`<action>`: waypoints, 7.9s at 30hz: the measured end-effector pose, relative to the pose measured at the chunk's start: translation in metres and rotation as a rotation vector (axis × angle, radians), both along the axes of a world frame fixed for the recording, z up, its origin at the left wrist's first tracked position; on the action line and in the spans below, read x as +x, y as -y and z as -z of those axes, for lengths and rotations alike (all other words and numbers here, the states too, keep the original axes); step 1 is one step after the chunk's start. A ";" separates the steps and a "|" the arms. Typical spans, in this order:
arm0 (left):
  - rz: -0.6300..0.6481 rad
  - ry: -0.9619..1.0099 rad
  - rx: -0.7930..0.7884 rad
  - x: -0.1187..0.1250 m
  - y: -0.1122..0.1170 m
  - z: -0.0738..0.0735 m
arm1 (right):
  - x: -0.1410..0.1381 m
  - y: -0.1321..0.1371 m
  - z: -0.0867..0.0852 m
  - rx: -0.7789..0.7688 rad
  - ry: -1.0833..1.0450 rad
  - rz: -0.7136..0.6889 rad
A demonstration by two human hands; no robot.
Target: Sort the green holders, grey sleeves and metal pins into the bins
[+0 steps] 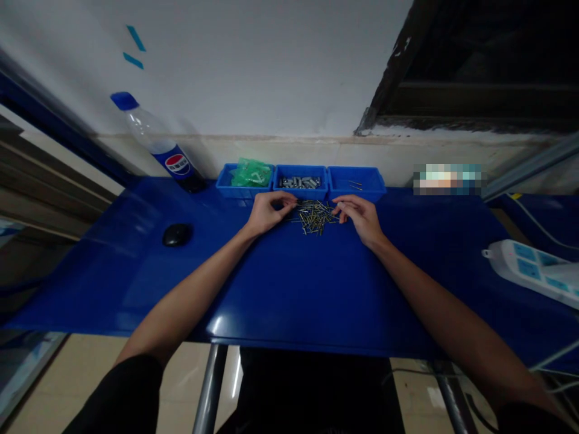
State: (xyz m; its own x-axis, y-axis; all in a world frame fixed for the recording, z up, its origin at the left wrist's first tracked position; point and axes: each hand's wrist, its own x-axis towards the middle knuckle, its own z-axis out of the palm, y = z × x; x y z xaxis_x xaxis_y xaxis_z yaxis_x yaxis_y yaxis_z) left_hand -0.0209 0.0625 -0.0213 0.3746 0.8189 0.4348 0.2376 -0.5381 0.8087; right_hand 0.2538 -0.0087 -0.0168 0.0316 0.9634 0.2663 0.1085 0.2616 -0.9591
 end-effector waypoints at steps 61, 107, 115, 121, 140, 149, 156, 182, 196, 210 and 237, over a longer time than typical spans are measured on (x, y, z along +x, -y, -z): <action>-0.100 -0.469 0.288 -0.005 0.012 -0.001 | -0.004 -0.004 0.007 0.108 -0.049 0.119; 0.107 -0.639 0.312 -0.014 0.019 -0.021 | -0.002 0.004 -0.013 0.005 -0.114 0.132; -0.032 -0.193 0.207 0.008 0.025 -0.020 | -0.008 0.004 -0.010 -0.002 -0.081 0.089; 0.009 0.105 0.036 0.037 0.035 -0.011 | -0.013 0.006 -0.008 -0.038 -0.001 0.013; 0.030 -0.344 0.318 0.025 0.033 -0.010 | -0.008 0.004 -0.011 0.001 -0.107 0.090; 0.097 -0.446 0.306 0.002 0.021 -0.005 | 0.005 0.001 -0.009 0.009 -0.103 0.173; 0.069 -0.305 0.202 0.003 0.019 -0.003 | 0.000 0.003 -0.009 -0.004 -0.127 0.134; -0.113 0.384 -0.243 0.039 0.035 -0.010 | -0.020 0.015 -0.012 -0.101 -0.003 -0.161; 0.014 0.318 -0.244 0.048 0.042 -0.005 | -0.019 0.014 -0.012 -0.135 -0.159 -0.145; -0.190 -0.324 0.256 0.029 0.040 -0.006 | -0.009 0.009 -0.016 0.013 -0.131 0.066; -0.200 -0.243 0.035 0.024 0.028 0.004 | -0.005 0.009 -0.013 -0.049 -0.180 0.059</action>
State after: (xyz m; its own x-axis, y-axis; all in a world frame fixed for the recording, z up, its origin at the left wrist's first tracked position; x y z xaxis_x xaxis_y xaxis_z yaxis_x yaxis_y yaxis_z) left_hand 0.0033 0.0343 -0.0257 0.3038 0.8731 0.3813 0.5259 -0.4874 0.6970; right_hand 0.2486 -0.0173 -0.0039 0.1310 0.9701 0.2045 -0.0518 0.2127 -0.9757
